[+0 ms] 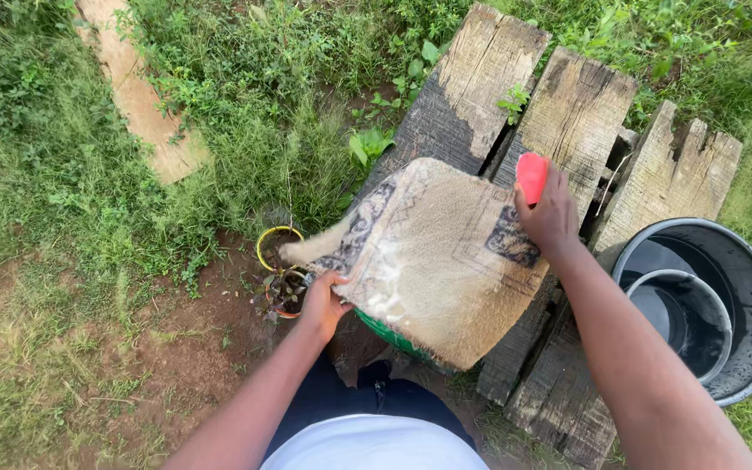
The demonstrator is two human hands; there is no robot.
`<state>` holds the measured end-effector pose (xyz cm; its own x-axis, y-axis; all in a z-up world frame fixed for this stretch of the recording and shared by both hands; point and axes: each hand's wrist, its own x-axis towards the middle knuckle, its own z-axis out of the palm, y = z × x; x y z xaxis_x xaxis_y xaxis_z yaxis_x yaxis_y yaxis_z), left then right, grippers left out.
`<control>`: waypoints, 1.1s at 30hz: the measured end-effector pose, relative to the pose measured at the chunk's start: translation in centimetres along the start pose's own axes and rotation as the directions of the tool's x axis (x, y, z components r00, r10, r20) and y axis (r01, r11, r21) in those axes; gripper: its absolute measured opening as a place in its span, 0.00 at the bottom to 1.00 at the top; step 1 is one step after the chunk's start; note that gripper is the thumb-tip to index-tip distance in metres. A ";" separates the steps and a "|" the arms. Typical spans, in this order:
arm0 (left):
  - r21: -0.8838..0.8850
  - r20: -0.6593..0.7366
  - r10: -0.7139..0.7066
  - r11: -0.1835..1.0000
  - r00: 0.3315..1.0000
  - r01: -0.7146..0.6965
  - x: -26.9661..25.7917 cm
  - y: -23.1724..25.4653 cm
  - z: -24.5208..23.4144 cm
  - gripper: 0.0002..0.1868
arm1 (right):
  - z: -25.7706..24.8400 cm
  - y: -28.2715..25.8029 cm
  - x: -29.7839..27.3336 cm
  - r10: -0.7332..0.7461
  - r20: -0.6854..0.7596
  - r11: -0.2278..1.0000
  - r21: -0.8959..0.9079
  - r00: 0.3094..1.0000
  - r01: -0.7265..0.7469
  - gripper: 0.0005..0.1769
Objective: The person scrubs a small rug using a red brush and soapy water on a wooden outdoor platform. The person repeatedly applies the brush to the surface of the rug and later moves plastic basins of water.
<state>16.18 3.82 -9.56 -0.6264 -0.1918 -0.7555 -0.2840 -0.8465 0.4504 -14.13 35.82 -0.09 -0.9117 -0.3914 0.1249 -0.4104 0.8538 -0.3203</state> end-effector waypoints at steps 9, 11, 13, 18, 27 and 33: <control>0.481 -0.302 0.097 0.874 0.948 0.064 -0.2 0.2 -0.9 0.29 | 2.2 -2.3 -3.6 -0.058 0.135 0.981 -0.175 0.989 0.081 0.48; 0.910 -0.111 0.581 0.385 0.806 -0.152 -1.9 0.8 -1.0 0.37 | 3.2 -4.4 -6.7 0.024 0.188 0.978 -0.206 0.982 0.016 0.48; 0.959 0.272 0.687 -0.140 0.674 -0.245 -3.6 2.0 -0.5 0.38 | 4.5 -7.0 -10.7 0.183 0.068 0.967 -0.193 0.981 -0.167 0.47; 0.668 0.736 0.288 -0.451 0.612 -0.592 -5.4 4.0 2.9 0.32 | 8.0 -16.2 -19.3 -0.201 0.284 0.979 0.032 0.937 0.200 0.47; 0.620 0.674 0.005 -0.548 0.739 -0.561 -4.5 6.9 4.4 0.21 | 8.0 -14.4 -20.2 0.186 -0.120 0.963 -0.175 0.975 -0.206 0.43; 0.378 0.852 -0.076 -0.594 0.518 -0.710 -1.9 7.2 2.8 0.20 | 5.4 -16.1 -22.5 0.289 0.059 0.949 -0.152 0.955 -0.278 0.41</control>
<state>13.30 -0.50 -3.58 -0.9213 0.3884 -0.0202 0.3388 0.8269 0.4488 13.12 29.03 -2.82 -0.9887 -0.1473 -0.0290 -0.1388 0.9707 -0.1961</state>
